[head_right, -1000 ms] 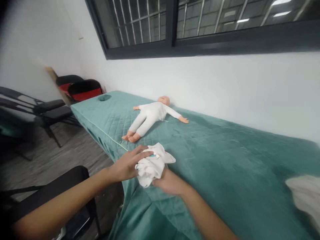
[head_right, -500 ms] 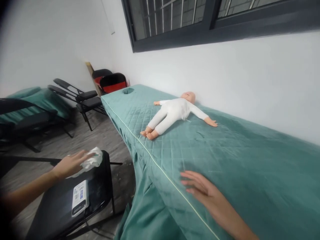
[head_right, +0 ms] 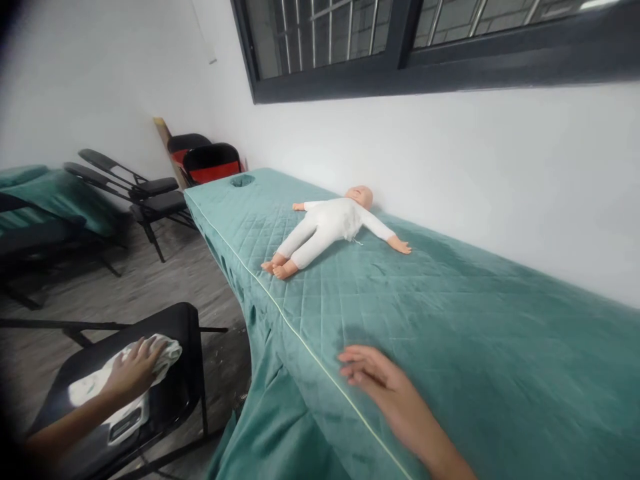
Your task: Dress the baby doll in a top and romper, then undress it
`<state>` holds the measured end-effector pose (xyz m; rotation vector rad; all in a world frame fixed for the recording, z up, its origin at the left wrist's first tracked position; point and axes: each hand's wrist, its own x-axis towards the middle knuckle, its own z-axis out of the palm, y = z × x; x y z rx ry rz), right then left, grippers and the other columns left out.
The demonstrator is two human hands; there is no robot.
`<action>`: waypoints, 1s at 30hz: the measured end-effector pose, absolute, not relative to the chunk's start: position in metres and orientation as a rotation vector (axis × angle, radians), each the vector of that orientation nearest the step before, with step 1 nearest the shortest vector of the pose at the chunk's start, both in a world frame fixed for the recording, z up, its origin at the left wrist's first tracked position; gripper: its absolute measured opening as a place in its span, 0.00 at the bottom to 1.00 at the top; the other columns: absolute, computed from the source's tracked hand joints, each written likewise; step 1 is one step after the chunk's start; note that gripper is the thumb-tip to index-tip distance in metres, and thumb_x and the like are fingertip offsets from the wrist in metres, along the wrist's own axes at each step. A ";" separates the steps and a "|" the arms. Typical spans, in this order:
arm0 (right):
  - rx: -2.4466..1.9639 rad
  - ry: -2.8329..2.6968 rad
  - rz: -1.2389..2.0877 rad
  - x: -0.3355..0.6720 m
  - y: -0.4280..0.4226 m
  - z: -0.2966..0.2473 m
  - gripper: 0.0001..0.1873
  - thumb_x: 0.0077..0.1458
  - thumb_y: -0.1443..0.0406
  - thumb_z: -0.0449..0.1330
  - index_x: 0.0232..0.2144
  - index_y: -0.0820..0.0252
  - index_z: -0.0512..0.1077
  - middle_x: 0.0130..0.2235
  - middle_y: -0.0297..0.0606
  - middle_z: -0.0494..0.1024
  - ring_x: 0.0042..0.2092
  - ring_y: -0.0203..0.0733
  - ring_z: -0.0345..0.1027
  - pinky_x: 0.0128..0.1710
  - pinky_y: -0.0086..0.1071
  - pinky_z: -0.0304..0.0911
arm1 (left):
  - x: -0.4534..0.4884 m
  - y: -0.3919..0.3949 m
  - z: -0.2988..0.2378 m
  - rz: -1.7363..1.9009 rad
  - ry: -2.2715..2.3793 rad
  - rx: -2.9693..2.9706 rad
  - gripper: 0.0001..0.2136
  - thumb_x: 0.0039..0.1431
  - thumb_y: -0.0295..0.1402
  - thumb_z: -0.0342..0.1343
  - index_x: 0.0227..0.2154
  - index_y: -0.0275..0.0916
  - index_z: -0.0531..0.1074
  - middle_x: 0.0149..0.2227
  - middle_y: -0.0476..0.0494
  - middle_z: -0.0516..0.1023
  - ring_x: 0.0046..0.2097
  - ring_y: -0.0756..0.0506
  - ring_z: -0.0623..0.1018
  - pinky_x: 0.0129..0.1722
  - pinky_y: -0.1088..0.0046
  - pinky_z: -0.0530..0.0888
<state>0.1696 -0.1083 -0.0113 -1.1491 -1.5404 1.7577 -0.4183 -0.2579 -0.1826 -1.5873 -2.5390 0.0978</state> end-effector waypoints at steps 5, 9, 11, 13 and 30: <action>-1.094 -1.512 1.780 0.170 -0.108 -0.013 0.17 0.59 0.57 0.63 0.50 0.52 0.74 0.52 0.43 0.78 0.49 0.47 0.74 0.55 0.46 0.65 | -0.395 -0.225 -0.186 -0.079 -2.224 -1.888 0.28 0.52 0.24 0.48 0.59 0.39 0.67 0.66 0.32 0.64 0.70 0.32 0.58 0.65 0.41 0.57; -1.026 -1.457 1.810 0.171 -0.107 -0.012 0.16 0.60 0.57 0.62 0.49 0.54 0.74 0.50 0.43 0.79 0.48 0.46 0.75 0.51 0.45 0.68 | -0.318 -0.161 -0.139 -0.674 -2.060 -1.963 0.21 0.62 0.34 0.51 0.58 0.41 0.65 0.65 0.31 0.64 0.66 0.34 0.65 0.62 0.48 0.67; -1.008 -1.428 1.823 0.171 -0.106 -0.011 0.15 0.59 0.58 0.62 0.48 0.54 0.74 0.50 0.43 0.79 0.47 0.46 0.75 0.50 0.44 0.68 | -0.272 -0.125 -0.105 -0.929 -1.990 -1.939 0.18 0.63 0.39 0.53 0.55 0.42 0.67 0.64 0.33 0.64 0.65 0.34 0.66 0.62 0.49 0.68; -0.993 -1.398 1.828 0.171 -0.107 -0.009 0.15 0.58 0.59 0.63 0.48 0.54 0.75 0.49 0.43 0.80 0.47 0.45 0.75 0.50 0.44 0.68 | -0.232 -0.093 -0.074 -1.044 -1.949 -1.943 0.19 0.63 0.42 0.56 0.54 0.44 0.67 0.65 0.36 0.62 0.66 0.34 0.65 0.63 0.49 0.67; -0.852 -1.191 1.970 0.175 -0.105 -0.014 0.19 0.52 0.59 0.70 0.46 0.56 0.76 0.47 0.42 0.79 0.46 0.43 0.76 0.53 0.45 0.67 | -0.174 0.008 -0.066 -1.425 -2.133 -1.942 0.22 0.52 0.42 0.63 0.47 0.40 0.67 0.54 0.37 0.63 0.56 0.38 0.70 0.62 0.52 0.69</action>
